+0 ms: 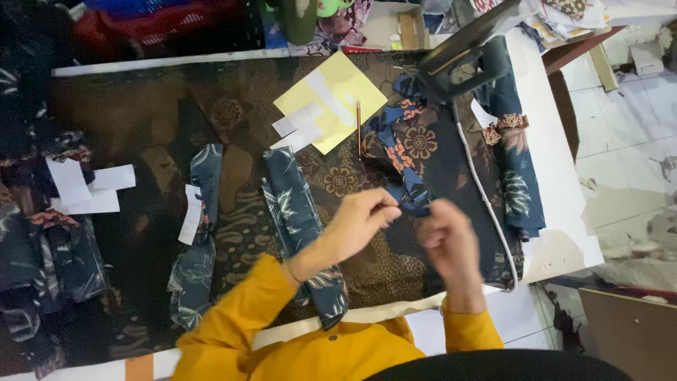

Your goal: The person folds patterned fabric items, places them into clear plastic bags, ties them with ribbons, and writes on small white labels before attaching them to the packages. The person handles multiple fabric items and labels on a cluttered table.

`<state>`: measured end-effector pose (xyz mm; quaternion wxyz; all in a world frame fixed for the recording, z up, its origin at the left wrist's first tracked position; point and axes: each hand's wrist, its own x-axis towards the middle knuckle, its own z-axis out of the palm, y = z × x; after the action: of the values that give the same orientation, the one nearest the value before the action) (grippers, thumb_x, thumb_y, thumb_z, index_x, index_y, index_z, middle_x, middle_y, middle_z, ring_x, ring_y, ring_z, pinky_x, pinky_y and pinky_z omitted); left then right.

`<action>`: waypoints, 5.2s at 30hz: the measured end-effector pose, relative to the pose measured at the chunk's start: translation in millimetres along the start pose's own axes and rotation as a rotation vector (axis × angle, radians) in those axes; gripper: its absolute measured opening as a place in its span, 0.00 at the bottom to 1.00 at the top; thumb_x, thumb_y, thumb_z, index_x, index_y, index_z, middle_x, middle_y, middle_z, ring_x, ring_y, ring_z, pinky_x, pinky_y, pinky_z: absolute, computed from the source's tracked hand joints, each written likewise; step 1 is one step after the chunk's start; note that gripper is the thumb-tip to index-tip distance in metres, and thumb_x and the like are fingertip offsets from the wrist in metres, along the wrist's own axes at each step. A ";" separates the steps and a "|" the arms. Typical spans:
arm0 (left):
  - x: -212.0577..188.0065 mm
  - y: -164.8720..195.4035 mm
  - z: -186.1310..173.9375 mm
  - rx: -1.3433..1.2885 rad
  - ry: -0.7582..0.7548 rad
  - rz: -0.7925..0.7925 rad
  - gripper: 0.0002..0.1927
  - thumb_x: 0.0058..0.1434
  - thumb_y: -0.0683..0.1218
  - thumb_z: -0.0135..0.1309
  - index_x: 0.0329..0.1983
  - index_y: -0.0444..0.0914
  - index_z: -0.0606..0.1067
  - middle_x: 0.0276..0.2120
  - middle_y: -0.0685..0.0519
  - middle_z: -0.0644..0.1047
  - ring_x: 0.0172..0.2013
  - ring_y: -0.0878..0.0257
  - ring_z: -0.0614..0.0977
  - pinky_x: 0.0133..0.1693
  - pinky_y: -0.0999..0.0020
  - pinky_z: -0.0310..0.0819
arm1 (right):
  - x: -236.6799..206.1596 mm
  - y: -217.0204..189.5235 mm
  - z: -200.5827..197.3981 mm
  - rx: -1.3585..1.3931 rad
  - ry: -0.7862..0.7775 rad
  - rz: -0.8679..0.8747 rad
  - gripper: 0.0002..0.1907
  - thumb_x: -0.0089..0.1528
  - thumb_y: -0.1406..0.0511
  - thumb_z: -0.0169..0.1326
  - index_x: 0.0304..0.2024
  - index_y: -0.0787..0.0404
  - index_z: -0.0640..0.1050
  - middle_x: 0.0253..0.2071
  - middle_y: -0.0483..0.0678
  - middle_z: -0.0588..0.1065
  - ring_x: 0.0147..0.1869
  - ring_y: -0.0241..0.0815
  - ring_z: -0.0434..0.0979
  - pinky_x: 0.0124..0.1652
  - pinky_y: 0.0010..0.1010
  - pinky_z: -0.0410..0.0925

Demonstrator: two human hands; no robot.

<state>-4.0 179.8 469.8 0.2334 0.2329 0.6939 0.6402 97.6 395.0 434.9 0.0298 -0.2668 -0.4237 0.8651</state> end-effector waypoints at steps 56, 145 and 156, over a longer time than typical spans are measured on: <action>101.7 -18.8 -158.6 -0.082 0.142 -0.078 0.13 0.58 0.35 0.56 0.47 0.29 0.74 0.37 0.48 0.80 0.33 0.61 0.88 0.31 0.71 0.80 | 81.9 -50.9 117.5 -0.524 -0.300 -0.496 0.09 0.67 0.69 0.52 0.49 0.58 0.69 0.41 0.44 0.79 0.42 0.28 0.77 0.37 0.18 0.68; -35.8 -23.1 -64.9 0.154 0.233 -0.016 0.09 0.66 0.43 0.54 0.43 0.33 0.77 0.32 0.49 0.81 0.34 0.67 0.81 0.38 0.68 0.75 | 42.0 31.0 106.3 -0.766 -0.520 -0.236 0.07 0.64 0.68 0.59 0.43 0.63 0.77 0.40 0.41 0.76 0.44 0.27 0.74 0.44 0.19 0.68; -43.1 -17.3 -63.8 0.158 0.333 0.019 0.13 0.72 0.48 0.51 0.38 0.32 0.70 0.27 0.48 0.75 0.28 0.66 0.78 0.33 0.66 0.73 | 20.1 22.9 147.1 -1.492 -0.463 -1.190 0.12 0.57 0.68 0.65 0.42 0.57 0.77 0.46 0.44 0.79 0.54 0.45 0.76 0.67 0.50 0.57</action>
<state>-10.4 101.9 458.2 0.0902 0.1480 0.7687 0.6156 12.8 280.5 482.3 0.2010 0.2162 -0.9221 0.2503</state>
